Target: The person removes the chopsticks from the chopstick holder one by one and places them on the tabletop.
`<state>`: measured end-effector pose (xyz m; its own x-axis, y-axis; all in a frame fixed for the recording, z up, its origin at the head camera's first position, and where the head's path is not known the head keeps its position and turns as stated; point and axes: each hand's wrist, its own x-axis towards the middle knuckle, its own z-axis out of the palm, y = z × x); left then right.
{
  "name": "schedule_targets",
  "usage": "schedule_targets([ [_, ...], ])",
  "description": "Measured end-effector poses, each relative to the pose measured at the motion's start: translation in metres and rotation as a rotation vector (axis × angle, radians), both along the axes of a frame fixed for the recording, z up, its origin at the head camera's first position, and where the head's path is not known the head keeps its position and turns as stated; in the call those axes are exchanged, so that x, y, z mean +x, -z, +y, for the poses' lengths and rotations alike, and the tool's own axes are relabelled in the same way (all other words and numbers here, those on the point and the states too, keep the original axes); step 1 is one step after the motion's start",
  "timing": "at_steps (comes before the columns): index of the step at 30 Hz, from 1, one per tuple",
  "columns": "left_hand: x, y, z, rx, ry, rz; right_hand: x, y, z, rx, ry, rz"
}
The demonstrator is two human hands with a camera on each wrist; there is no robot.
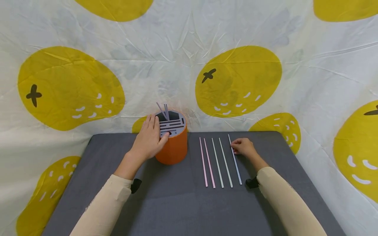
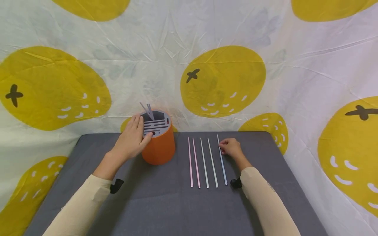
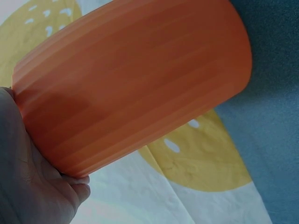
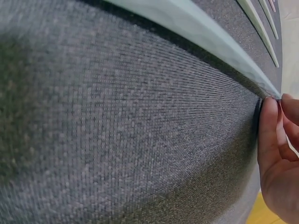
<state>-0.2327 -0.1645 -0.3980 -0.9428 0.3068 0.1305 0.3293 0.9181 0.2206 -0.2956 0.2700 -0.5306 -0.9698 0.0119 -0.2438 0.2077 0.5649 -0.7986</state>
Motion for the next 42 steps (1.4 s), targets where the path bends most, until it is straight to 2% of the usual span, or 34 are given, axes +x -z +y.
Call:
schedule_targets([
  [19, 0.0, 0.003, -0.001, 0.008, -0.004, 0.005, 0.006, -0.003, -0.007, 0.044, 0.019, 0.015],
  [25, -0.001, 0.002, -0.002, 0.003, -0.002, 0.012, 0.005, -0.003, -0.006, 0.08, -0.015, 0.036],
  [30, -0.002, 0.001, -0.002, 0.008, 0.002, 0.008, 0.005, -0.006, -0.006, 0.087, -0.01, 0.048],
  [36, -0.001, 0.002, -0.001, 0.0, -0.001, 0.007, 0.003, -0.016, -0.004, 0.145, -0.043, 0.112],
  [42, 0.0, 0.002, -0.001, -0.001, 0.001, 0.009, -0.001, -0.038, -0.008, 0.231, -0.127, 0.219],
])
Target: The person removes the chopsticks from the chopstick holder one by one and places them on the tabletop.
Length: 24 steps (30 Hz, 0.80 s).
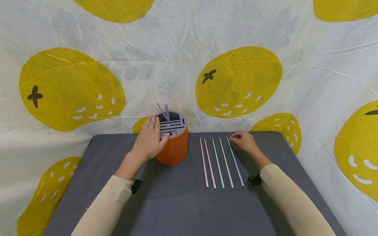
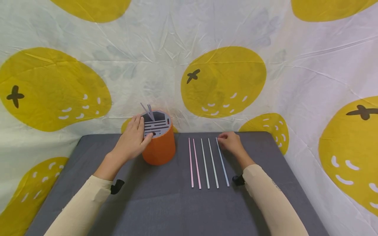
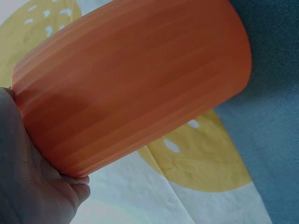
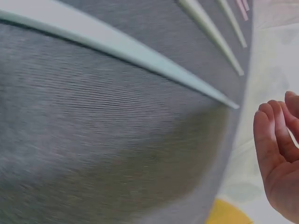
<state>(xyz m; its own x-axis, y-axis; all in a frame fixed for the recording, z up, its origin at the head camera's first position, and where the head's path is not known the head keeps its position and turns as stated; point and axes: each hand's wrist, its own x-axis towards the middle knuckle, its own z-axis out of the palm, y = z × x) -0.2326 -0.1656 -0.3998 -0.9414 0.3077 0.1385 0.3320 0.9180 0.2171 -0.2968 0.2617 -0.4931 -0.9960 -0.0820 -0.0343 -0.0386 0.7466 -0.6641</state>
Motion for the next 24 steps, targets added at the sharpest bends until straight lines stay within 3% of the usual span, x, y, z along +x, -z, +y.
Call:
schedule_targets([
  [5, 0.001, 0.0, -0.001, 0.002, -0.003, -0.001, -0.006, -0.025, -0.014, 0.001, -0.067, 0.08],
  [12, 0.001, 0.002, -0.001, 0.01, -0.01, -0.001, -0.011, -0.059, -0.042, -0.074, -0.124, 0.088],
  [24, 0.0, 0.001, 0.0, 0.011, -0.007, 0.006, -0.025, -0.097, -0.098, -0.222, -0.225, 0.216],
])
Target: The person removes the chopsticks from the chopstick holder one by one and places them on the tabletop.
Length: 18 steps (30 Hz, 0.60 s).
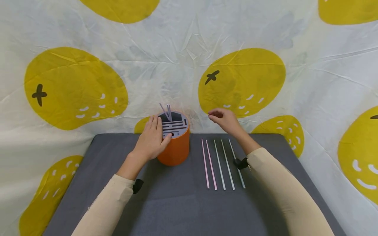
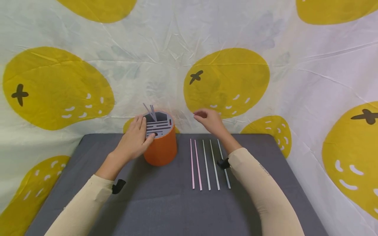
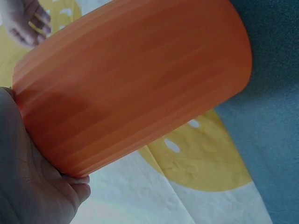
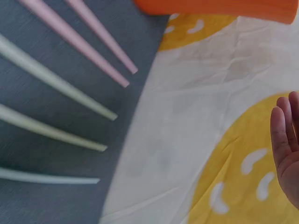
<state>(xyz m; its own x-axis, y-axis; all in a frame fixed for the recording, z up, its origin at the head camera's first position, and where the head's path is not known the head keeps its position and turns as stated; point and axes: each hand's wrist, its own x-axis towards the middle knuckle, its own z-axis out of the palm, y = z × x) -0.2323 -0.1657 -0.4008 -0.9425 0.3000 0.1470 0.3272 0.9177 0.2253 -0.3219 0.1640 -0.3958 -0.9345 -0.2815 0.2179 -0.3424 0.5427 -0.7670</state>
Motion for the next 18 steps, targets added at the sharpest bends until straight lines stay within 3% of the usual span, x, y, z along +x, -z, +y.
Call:
schedule_targets([
  [10, 0.0, 0.001, -0.001, 0.003, -0.004, 0.003, -0.001, -0.018, -0.058, -0.07, -0.095, 0.069],
  [18, -0.002, 0.001, 0.0, 0.002, -0.003, 0.008, 0.003, -0.026, -0.097, -0.048, -0.154, 0.11],
])
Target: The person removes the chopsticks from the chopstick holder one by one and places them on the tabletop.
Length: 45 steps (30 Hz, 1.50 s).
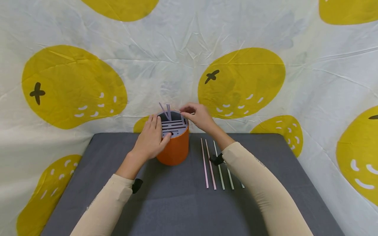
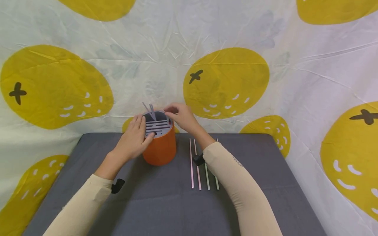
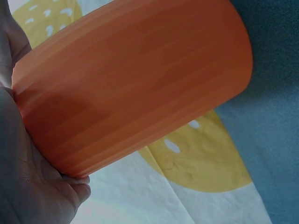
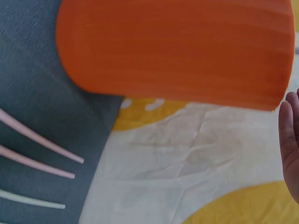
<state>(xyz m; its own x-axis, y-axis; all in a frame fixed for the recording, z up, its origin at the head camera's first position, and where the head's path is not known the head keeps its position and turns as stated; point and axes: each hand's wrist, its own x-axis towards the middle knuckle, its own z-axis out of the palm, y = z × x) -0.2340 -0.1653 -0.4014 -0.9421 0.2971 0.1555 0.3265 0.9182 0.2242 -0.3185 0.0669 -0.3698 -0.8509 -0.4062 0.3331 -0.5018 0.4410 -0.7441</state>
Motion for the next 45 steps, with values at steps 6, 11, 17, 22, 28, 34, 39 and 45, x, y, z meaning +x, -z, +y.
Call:
schedule_targets([
  [6, -0.001, 0.0, 0.0, -0.001, -0.004, -0.003, -0.001, -0.003, -0.016, 0.02, -0.056, -0.035],
  [11, -0.001, 0.0, 0.0, -0.002, -0.003, -0.002, -0.003, -0.001, -0.025, 0.03, -0.084, -0.049],
  [17, -0.001, 0.0, 0.0, 0.004, 0.002, 0.002, -0.004, -0.001, -0.031, 0.054, -0.096, -0.044],
  [22, -0.001, 0.0, 0.0, -0.005, 0.003, -0.002, -0.006, -0.001, -0.034, 0.076, -0.109, -0.048],
  [28, -0.002, 0.001, 0.0, -0.009, 0.003, 0.008, -0.007, -0.001, -0.036, 0.078, -0.077, -0.064],
  [34, -0.002, 0.002, -0.001, -0.007, 0.008, 0.016, -0.009, -0.002, -0.04, 0.074, -0.041, -0.061],
  [39, -0.002, 0.002, -0.001, -0.01, 0.008, 0.018, -0.012, -0.001, -0.046, 0.07, -0.041, -0.044],
  [45, -0.002, 0.001, -0.001, 0.001, 0.014, 0.009, -0.015, 0.001, -0.052, 0.074, -0.04, -0.028],
])
